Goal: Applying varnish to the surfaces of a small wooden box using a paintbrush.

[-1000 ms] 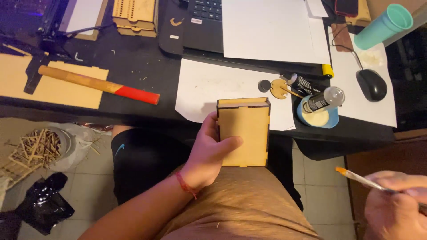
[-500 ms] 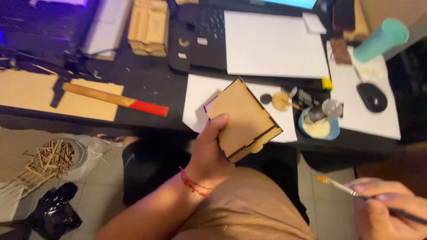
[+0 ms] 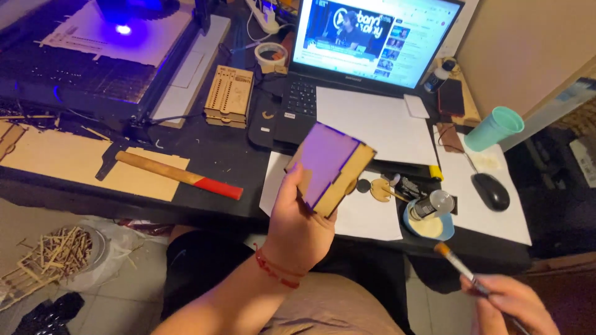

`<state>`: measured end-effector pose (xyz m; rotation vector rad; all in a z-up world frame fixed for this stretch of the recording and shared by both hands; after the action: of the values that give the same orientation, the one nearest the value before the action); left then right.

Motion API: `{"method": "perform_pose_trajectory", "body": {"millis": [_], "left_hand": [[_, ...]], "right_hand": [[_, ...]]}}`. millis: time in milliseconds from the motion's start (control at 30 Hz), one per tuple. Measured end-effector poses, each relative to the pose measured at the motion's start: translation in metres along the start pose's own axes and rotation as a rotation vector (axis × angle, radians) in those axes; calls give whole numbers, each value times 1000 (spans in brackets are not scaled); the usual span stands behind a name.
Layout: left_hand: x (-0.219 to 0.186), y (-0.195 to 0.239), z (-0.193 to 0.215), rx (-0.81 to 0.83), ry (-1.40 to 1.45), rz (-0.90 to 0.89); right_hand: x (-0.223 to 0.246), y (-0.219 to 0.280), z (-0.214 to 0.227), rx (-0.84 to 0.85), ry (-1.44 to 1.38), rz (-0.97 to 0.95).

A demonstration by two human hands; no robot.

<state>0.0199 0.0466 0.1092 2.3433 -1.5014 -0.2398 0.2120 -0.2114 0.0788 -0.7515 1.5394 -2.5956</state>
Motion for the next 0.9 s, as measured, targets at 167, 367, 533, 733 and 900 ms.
{"method": "perform_pose_trajectory", "body": {"millis": [167, 367, 533, 733, 900], "left_hand": [[-1, -4, 29, -135, -1230, -953], [1, -16, 49, 83, -12, -150], [15, -32, 60, -282, -22, -53], [35, -34, 42, 103, -22, -20], [40, -27, 35, 297, -4, 7]], "right_hand": [[-67, 0, 26, 270, 224, 27], [-78, -17, 6, 15, -2, -351], [-66, -19, -2, -55, -71, -289], [-31, -37, -16, -180, -161, 100], [6, -75, -33, -143, -163, 396]]}}
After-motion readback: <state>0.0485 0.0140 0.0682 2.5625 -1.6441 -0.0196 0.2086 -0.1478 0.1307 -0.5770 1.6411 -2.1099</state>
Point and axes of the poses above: each hand's wrist, its own y-axis away from the middle knuckle, its own z-axis out of the back of the hand, x = y × z, the point moved 2 cm from there along -y, towards the middle knuckle, and after that the axes turned 15 degrees about z, right-handed, at the moved point
